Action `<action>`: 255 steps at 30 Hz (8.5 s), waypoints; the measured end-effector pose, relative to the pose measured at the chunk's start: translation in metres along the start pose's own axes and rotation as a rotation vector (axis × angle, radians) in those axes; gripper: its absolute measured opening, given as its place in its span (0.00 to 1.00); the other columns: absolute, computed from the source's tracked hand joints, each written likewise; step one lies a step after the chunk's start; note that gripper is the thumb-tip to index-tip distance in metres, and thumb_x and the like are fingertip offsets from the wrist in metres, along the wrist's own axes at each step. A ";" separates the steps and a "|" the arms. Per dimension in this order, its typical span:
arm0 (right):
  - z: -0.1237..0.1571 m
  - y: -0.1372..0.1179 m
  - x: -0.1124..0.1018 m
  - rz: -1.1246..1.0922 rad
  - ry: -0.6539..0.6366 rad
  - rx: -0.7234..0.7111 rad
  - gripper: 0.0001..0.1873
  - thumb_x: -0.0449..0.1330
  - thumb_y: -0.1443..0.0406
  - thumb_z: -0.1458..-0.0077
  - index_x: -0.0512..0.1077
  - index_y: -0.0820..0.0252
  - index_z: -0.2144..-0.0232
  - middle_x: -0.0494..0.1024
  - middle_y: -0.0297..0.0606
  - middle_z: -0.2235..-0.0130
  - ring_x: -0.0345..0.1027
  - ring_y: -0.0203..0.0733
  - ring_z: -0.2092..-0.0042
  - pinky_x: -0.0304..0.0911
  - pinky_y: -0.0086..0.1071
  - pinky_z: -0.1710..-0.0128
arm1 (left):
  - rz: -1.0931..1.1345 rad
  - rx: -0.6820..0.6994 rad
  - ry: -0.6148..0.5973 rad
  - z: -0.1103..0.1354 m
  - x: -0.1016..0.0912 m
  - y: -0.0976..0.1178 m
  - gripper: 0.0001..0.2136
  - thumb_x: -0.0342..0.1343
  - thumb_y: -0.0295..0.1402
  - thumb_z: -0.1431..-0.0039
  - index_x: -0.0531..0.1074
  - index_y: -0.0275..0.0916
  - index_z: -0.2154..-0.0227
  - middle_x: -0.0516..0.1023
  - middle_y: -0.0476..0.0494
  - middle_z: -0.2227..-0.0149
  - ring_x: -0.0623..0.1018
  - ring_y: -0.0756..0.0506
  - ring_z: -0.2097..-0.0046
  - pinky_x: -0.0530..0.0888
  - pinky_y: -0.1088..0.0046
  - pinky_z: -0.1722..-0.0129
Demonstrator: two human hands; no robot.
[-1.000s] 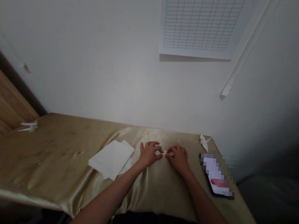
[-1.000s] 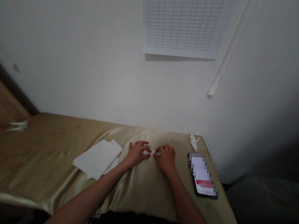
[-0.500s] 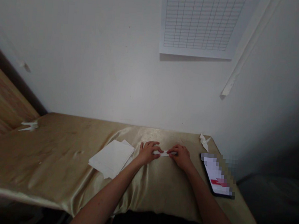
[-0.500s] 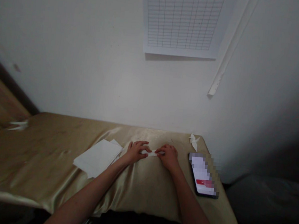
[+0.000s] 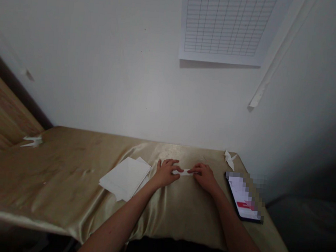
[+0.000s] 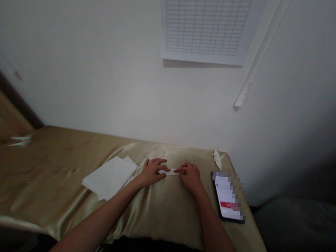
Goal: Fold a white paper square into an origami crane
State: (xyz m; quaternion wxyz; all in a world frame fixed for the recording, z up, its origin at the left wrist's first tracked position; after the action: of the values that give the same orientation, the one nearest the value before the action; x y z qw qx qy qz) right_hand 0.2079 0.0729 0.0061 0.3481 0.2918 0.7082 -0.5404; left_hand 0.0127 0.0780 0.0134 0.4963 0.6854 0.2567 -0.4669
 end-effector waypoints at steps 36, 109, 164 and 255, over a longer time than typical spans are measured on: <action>-0.001 0.008 0.000 -0.006 0.064 0.140 0.14 0.66 0.66 0.51 0.80 0.52 0.59 0.74 0.42 0.54 0.60 0.49 0.46 0.53 0.39 0.43 | 0.055 -0.030 -0.025 -0.005 -0.003 -0.002 0.13 0.63 0.36 0.42 0.78 0.61 0.55 0.69 0.54 0.36 0.62 0.36 0.34 0.45 0.33 0.36; 0.008 -0.038 -0.012 -0.287 0.312 -0.216 0.05 0.63 0.60 0.44 0.80 0.50 0.66 0.79 0.37 0.56 0.65 0.47 0.46 0.56 0.45 0.41 | 0.501 -0.048 0.464 0.000 -0.008 0.005 0.03 0.65 0.32 0.46 0.78 0.40 0.73 0.77 0.42 0.48 0.74 0.42 0.44 0.67 0.59 0.40; 0.007 -0.016 -0.002 -0.462 0.319 0.075 0.09 0.63 0.59 0.49 0.81 0.56 0.69 0.77 0.46 0.49 0.69 0.50 0.44 0.59 0.46 0.40 | 0.499 0.043 0.501 0.000 -0.009 0.014 0.11 0.64 0.22 0.50 0.80 0.42 0.64 0.80 0.43 0.52 0.75 0.40 0.47 0.68 0.55 0.42; 0.003 -0.008 -0.006 -0.437 0.373 -0.009 0.15 0.61 0.50 0.47 0.76 0.55 0.70 0.77 0.41 0.60 0.66 0.50 0.52 0.59 0.46 0.46 | 0.571 0.042 0.433 -0.011 -0.001 -0.002 0.01 0.68 0.30 0.48 0.82 0.42 0.73 0.70 0.40 0.42 0.69 0.39 0.42 0.67 0.55 0.40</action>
State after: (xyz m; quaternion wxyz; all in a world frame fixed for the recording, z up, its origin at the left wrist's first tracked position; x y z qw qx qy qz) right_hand 0.2055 0.0681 0.0151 0.0886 0.2252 0.8086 -0.5363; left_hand 0.0152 0.0889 0.0143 0.5266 0.8227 0.1442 -0.1584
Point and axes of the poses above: each hand's wrist, its own z-axis away from the middle knuckle, its own x-axis out of the palm, y = z × x, the point moved 6 cm from there along -z, towards the middle knuckle
